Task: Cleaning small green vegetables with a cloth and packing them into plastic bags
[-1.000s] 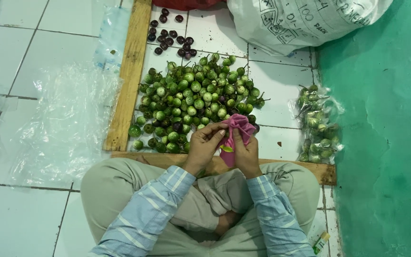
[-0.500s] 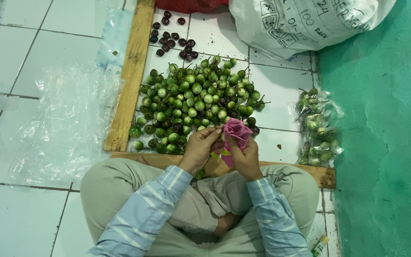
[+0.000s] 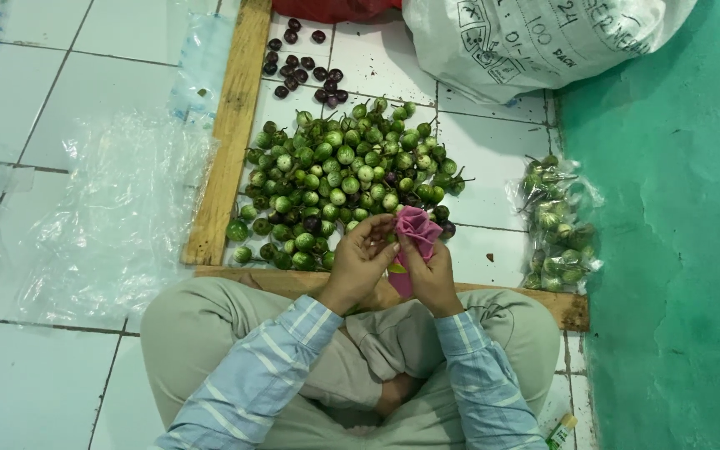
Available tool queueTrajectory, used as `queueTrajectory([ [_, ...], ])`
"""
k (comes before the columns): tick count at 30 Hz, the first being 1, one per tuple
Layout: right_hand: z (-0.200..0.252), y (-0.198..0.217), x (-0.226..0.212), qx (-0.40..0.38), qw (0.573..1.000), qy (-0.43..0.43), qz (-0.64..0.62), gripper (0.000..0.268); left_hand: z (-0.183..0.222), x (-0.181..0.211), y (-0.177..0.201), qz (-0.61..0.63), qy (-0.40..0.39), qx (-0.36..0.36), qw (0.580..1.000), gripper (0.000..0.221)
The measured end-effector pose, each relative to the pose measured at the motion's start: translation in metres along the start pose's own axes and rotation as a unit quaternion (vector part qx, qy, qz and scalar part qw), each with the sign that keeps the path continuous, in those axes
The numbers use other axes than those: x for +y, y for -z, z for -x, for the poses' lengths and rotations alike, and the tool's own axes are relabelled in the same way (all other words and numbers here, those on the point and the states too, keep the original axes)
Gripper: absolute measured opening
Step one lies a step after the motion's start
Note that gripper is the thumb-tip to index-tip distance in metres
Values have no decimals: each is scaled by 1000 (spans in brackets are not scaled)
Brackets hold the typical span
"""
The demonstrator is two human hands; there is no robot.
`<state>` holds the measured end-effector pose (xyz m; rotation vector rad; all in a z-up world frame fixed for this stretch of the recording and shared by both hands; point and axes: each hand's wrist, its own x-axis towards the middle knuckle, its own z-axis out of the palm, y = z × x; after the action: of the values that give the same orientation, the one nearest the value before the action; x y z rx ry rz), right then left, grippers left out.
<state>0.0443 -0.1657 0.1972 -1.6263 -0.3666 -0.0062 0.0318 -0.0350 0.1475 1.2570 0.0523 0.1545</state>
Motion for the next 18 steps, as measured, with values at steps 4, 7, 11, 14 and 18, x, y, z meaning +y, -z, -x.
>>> queueTrajectory([
  [4, -2, 3, 0, 23, 999, -34, -18, 14, 1, -4, -1, 10, 7, -8, 1000, 45],
  [7, -5, -1, -19, 102, 980, -107, -131, 18, -4, -6, -4, 50, 3, -7, 999, 42],
  [11, 1, -3, -31, 74, 956, -231, -167, 50, -4, 3, -1, 60, -10, -34, 998, 41],
  [14, 6, 1, 3, 59, 954, -218, -198, 48, -7, 3, 3, 1, -27, -52, 998, 35],
  [18, 5, 7, 25, 43, 968, -154, -194, 36, 3, 14, -5, -124, -91, -41, 987, 34],
])
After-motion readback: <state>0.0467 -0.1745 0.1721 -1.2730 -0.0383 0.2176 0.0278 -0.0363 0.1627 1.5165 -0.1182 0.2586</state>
